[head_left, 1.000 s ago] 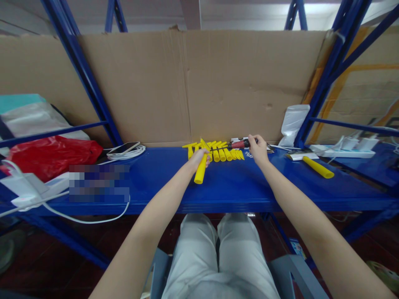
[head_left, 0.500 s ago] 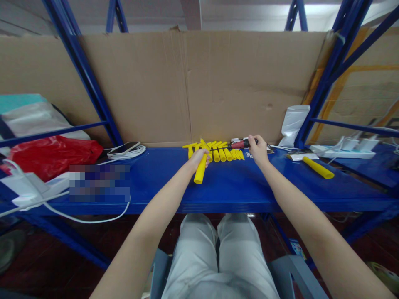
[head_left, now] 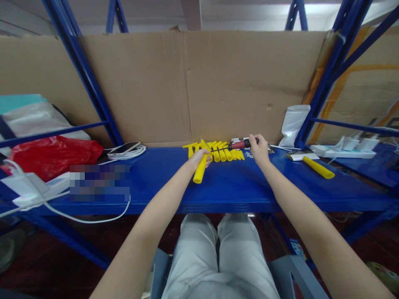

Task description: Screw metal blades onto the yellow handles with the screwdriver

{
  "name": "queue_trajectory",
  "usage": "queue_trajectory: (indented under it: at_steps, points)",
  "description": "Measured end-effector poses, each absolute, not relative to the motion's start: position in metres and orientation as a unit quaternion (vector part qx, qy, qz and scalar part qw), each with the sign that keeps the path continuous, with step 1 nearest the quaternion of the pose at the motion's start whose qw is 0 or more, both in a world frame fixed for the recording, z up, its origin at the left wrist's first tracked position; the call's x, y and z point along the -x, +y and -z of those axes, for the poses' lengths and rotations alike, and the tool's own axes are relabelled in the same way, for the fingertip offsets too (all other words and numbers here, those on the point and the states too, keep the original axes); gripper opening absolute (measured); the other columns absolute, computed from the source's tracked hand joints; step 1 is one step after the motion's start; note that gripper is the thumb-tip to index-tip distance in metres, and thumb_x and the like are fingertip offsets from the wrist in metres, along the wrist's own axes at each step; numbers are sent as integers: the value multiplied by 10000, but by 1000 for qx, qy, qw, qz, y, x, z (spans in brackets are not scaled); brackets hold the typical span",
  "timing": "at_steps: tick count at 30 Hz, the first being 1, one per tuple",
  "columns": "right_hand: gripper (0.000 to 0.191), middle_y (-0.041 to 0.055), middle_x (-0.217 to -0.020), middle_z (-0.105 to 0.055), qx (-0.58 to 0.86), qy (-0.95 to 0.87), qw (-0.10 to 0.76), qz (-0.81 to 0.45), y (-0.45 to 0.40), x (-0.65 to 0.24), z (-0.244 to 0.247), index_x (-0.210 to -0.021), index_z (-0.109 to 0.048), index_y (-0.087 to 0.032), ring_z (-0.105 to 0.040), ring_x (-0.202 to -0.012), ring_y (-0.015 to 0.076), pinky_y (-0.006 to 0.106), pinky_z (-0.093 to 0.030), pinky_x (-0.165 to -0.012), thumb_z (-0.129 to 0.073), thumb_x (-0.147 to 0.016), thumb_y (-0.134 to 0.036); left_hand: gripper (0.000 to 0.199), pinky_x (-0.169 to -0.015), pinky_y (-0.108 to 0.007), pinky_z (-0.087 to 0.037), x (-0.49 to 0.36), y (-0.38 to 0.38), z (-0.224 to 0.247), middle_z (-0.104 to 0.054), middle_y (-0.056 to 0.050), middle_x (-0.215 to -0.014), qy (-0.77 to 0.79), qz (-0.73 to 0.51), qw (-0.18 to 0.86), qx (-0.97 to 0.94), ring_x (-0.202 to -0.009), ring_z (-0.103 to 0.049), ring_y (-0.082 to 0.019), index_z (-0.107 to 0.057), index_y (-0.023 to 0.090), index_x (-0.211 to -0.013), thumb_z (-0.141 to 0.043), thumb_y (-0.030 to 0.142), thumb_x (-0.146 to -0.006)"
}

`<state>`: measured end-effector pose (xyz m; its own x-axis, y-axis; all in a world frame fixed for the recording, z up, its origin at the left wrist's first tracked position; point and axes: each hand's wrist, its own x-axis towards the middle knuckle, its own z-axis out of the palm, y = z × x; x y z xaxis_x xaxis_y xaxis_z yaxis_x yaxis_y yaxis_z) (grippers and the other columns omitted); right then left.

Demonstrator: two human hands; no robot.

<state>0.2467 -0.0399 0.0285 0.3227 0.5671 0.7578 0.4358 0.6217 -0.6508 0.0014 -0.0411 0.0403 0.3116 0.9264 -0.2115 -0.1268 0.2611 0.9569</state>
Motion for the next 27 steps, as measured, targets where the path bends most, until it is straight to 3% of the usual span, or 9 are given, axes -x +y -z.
queue_trajectory:
  at_steps: [8,18,27]
  points:
    - [463,-24,-613,-469,437,-594,676,-3,-47,-244,-33,-677,-493,-233,-439,-643,155,302,-384,-656,-520,-819,-673,108,-296,-189,-264,1,-37,-40,-387,53,-423,420,-396,679,-453,-295,-335,-97,-428,217,-767,-477,156,-693]
    - [398,2,-763,-542,401,-618,676,-25,-42,-246,-33,-797,-496,-236,-514,-769,172,318,-440,-760,-564,-818,-628,79,-302,-181,-261,1,-40,-40,-376,59,-427,422,-417,672,-443,-295,-333,-81,-395,219,-737,-451,165,-742]
    - [377,-14,-704,-523,410,-615,670,-75,-34,-251,-25,-862,-530,-236,-529,-720,168,300,-441,-696,-569,-828,-609,62,-313,-194,-258,0,-40,-40,-379,65,-417,420,-421,665,-452,-292,-341,-91,-406,216,-756,-451,180,-734]
